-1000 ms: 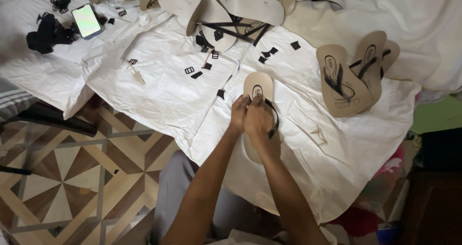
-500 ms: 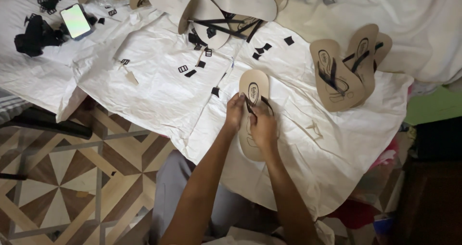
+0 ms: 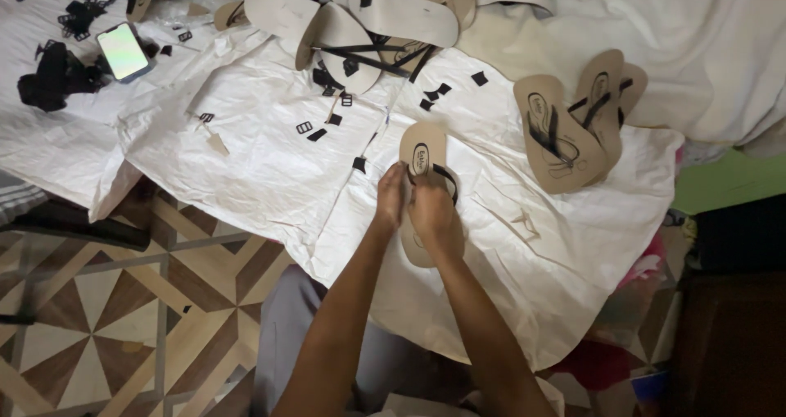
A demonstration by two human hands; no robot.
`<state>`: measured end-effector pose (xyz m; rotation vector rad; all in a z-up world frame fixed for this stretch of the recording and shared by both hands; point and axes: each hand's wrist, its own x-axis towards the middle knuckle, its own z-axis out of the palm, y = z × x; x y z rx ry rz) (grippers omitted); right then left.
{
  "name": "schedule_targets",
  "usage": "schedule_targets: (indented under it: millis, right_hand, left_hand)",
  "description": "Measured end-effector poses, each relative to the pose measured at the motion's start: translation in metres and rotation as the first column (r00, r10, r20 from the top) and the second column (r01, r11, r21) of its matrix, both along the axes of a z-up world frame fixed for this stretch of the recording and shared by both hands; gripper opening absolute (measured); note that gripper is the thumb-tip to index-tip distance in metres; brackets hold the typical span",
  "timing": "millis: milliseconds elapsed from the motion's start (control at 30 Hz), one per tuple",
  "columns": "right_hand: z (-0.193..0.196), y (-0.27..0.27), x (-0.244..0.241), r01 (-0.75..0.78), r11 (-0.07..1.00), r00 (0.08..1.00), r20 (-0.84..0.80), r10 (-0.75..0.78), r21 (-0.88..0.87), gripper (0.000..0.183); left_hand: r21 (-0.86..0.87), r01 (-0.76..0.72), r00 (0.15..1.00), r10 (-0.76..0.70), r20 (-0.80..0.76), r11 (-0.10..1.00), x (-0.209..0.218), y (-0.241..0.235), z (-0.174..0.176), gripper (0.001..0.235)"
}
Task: The person assembles thong straps into flip-flop sandal soles.
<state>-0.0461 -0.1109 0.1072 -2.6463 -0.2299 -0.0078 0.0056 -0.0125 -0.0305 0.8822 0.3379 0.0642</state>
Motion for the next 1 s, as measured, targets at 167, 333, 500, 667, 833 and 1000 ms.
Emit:
schedule_targets:
  millis: [167,333,500,667,833,1000]
  right_hand:
    - [0.028,-0.023,0.011,-0.006,1.0,0.912,0.409,0.011,-0.013,0.019]
    - [-0.011,-0.094,0.1,0.146,0.972,0.777,0.63,0.001,-0.182,0.016]
    - [-0.026,-0.159,0.146,0.265,0.861,0.83,0.557,0.025,-0.434,0.016]
    - [-0.056,-0.179,0.149,0.231,0.845,0.814,0.571,0.104,-0.482,0.026]
    - [-0.048,-0.126,0.109,0.268,0.872,0.767,0.638,0.064,-0.41,0.049]
    - [-0.053,-0.074,0.063,0.011,0.972,0.878,0.467,0.102,-0.234,0.061]
  left_hand:
    - [-0.172,0.112,0.987,-0.089,0.132,0.979,-0.004,0.004,0.003,0.059]
    - [-0.105,0.208,0.969,-0.191,0.156,0.972,-0.019,0.005,0.035,0.071]
    - [-0.086,0.2,0.971,-0.186,0.149,0.976,-0.017,0.005,0.033,0.071]
    - [-0.091,0.205,0.969,-0.189,0.159,0.974,-0.014,0.006,0.029,0.071]
    - [-0.097,0.222,0.968,-0.208,0.139,0.97,-0.014,0.005,0.029,0.07]
    - [-0.072,0.207,0.967,-0.193,0.168,0.976,-0.014,0.006,0.025,0.07]
